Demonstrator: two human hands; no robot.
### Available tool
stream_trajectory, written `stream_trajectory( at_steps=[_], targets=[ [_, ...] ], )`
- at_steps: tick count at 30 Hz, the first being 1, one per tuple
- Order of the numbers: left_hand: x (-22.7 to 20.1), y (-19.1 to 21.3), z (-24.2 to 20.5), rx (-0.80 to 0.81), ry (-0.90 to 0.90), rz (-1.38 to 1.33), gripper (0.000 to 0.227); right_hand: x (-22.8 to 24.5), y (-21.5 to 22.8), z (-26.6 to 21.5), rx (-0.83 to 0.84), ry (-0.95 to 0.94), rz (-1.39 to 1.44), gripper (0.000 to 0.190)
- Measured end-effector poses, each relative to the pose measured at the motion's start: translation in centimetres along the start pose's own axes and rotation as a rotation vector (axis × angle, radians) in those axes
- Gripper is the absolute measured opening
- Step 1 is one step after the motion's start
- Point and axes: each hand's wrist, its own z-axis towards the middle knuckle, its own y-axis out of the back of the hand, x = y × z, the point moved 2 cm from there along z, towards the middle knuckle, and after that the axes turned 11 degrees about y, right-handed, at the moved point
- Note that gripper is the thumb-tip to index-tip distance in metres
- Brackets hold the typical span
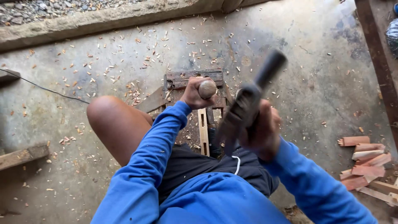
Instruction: The person sits on the floor and carves a piece of wood clamped between their legs using a chisel and a wooden mallet. They repeatedly strike the chisel to shape the wood, occasionally adjusting the chisel's position.
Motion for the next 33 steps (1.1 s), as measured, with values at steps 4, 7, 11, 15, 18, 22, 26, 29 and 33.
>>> stream_trajectory(
  at_steps=[4, 7, 11, 15, 18, 22, 26, 29, 33],
  targets=[
    [-1.2, 0.1, -0.1, -0.057, -0.105, 0.098, 0.034, -3.7, -2.1, -1.4, 0.183, -0.156, -0.161, 0.036],
    [1.3, 0.6, 0.6, -0.006, 0.031, -0.033, 0.032, -3.4, -0.8, -0.8, 0.352, -0.404, -0.305, 0.039],
    [2.7, 0.8, -1.8, -0.147, 0.289, -0.347, 0.020, -0.7, 0.1, -3.9, 0.146, -0.635, 0.116, 0.038],
    [3.3, 1.0, -3.6, -0.411, 0.129, -0.614, 0.019, 0.6, -0.6, -7.9, -0.049, -0.737, 0.272, 0.040],
    [1.5, 0.6, -2.9, -0.389, 0.165, -0.560, 0.018, 0.8, -1.6, -10.8, -0.058, -0.898, 0.357, 0.035],
    [1.5, 0.6, -2.8, -0.398, 0.165, -0.539, 0.019, 1.2, -2.3, -11.8, -0.124, -0.891, 0.430, 0.032],
    [2.4, 0.9, -2.7, -0.395, 0.219, -0.549, 0.021, 0.2, -2.7, -11.5, -0.131, -0.922, 0.471, 0.030],
    [2.4, 0.8, -2.6, -0.395, 0.231, -0.559, 0.022, 0.0, -2.7, -11.1, -0.144, -0.935, 0.505, 0.029],
    [2.3, 0.7, -2.6, -0.405, 0.248, -0.576, 0.024, -0.3, -2.9, -10.8, -0.133, -0.942, 0.512, 0.030]
  ],
)
